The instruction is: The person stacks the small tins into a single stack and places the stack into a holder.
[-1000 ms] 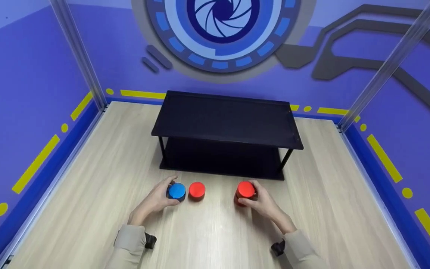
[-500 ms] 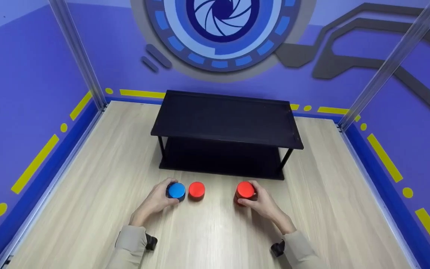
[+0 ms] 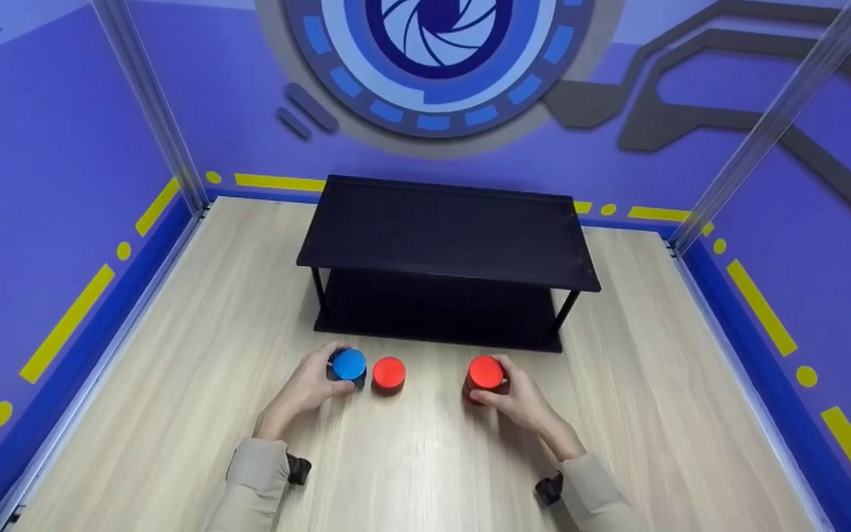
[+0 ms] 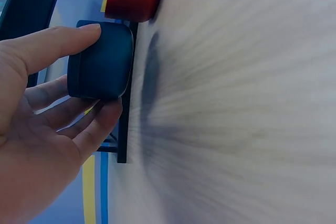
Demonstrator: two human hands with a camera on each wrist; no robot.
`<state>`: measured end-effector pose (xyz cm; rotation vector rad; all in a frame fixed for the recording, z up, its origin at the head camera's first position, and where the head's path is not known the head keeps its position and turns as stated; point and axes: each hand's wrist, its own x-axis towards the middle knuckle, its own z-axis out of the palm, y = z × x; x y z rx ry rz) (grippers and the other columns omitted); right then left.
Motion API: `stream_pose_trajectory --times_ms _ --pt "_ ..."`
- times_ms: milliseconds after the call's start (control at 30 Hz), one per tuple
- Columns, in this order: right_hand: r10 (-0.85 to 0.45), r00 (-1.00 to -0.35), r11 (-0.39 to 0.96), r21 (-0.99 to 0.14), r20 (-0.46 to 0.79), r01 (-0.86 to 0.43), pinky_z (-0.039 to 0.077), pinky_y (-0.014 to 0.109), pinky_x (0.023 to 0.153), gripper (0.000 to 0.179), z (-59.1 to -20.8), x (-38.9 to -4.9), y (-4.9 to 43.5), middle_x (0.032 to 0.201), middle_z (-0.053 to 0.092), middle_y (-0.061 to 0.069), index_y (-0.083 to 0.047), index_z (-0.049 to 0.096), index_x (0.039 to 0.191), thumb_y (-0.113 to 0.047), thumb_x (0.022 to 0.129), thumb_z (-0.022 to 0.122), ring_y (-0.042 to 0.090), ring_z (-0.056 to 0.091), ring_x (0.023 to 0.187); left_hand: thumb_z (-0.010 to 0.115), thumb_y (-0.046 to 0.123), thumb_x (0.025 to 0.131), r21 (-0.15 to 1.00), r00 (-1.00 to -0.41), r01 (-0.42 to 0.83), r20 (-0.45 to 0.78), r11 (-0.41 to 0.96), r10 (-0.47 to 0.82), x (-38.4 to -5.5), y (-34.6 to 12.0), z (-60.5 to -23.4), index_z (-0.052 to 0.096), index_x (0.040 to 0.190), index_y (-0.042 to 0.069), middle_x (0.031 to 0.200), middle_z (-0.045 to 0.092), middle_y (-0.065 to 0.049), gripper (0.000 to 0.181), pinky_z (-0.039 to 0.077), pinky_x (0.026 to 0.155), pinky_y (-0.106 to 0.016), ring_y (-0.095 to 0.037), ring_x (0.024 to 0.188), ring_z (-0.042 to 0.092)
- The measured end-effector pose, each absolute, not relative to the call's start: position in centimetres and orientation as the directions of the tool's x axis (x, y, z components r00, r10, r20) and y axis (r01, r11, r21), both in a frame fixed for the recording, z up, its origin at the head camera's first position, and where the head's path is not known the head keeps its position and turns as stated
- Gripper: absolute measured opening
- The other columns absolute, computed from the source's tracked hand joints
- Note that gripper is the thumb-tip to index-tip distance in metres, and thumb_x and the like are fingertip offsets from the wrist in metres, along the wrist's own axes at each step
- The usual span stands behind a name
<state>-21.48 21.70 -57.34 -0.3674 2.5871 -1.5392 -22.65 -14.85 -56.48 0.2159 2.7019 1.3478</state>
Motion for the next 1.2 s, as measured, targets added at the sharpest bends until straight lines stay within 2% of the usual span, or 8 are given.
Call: stream_pose_trajectory --times_ms 267,467,533,767,900,1200 --pt "-0.252 -0.968 0.468 -0.874 0.015 -0.135 0.052 0.024 0.083 0.061 -56.7 -21.1 21.4 0.119 0.063 0.016 -0.005 0.051 0.129 -0.019 0.077 0.080 0.025 0.066 0.100 0.078 0.005 0.074 0.803 -0.983 0.086 -0.029 0.590 0.182 -22.9 -14.6 -55.1 0.054 0.130 0.014 0.129 0.059 -0.014 0.062 0.047 0.097 -0.048 -0.030 0.112 0.059" --pt "-0.261 -0.965 0.486 -0.864 0.003 -0.133 0.052 0.021 0.080 0.057 -53.3 -19.8 20.4 0.117 0.063 0.020 0.003 0.050 0.128 -0.010 0.080 0.077 0.028 0.066 0.098 0.077 0.007 0.076 0.808 -0.982 0.084 -0.033 0.583 0.186 -22.8 -14.5 -54.5 0.051 0.132 0.012 0.133 0.054 -0.014 0.062 0.049 0.094 -0.047 -0.029 0.108 0.060" --pt "-0.259 -0.966 0.492 -0.861 -0.003 -0.129 0.051 0.020 0.080 0.057 -53.2 -19.8 20.4 0.117 0.063 0.020 0.003 0.050 0.128 -0.010 0.080 0.077 0.027 0.067 0.097 0.077 0.006 0.076 0.811 -0.982 0.097 -0.017 0.576 0.190 -22.8 -14.4 -54.3 0.051 0.132 0.012 0.133 0.054 -0.015 0.061 0.050 0.093 -0.047 -0.029 0.106 0.060" --pt "-0.236 -0.972 0.493 -0.862 -0.003 -0.117 0.052 0.022 0.079 0.060 -55.5 -20.9 20.9 0.118 0.063 0.019 0.001 0.049 0.130 -0.010 0.079 0.078 0.027 0.066 0.096 0.077 0.007 0.076 0.823 -0.980 0.110 -0.005 0.558 0.199 -22.9 -14.0 -53.8 0.052 0.131 0.012 0.132 0.053 -0.015 0.060 0.053 0.089 -0.043 -0.028 0.102 0.062" --pt "-0.230 -0.973 0.488 -0.865 0.004 -0.119 0.052 0.021 0.079 0.061 -57.1 -21.5 21.4 0.119 0.064 0.016 -0.004 0.050 0.130 -0.015 0.078 0.080 0.022 0.066 0.096 0.079 0.009 0.075 0.818 -0.981 0.114 0.002 0.564 0.195 -23.0 -13.8 -53.7 0.053 0.130 0.013 0.130 0.055 -0.012 0.061 0.053 0.088 -0.042 -0.027 0.101 0.062" --pt "-0.250 -0.968 0.443 -0.886 0.022 -0.135 0.052 0.019 0.077 0.060 -57.7 -21.6 21.7 0.118 0.064 0.016 -0.004 0.051 0.127 -0.017 0.076 0.081 0.021 0.065 0.096 0.080 0.017 0.074 0.789 -0.975 0.168 0.043 0.592 0.218 -23.0 -13.2 -53.4 0.054 0.129 0.015 0.130 0.057 -0.008 0.061 0.048 0.092 -0.045 -0.026 0.105 0.059"
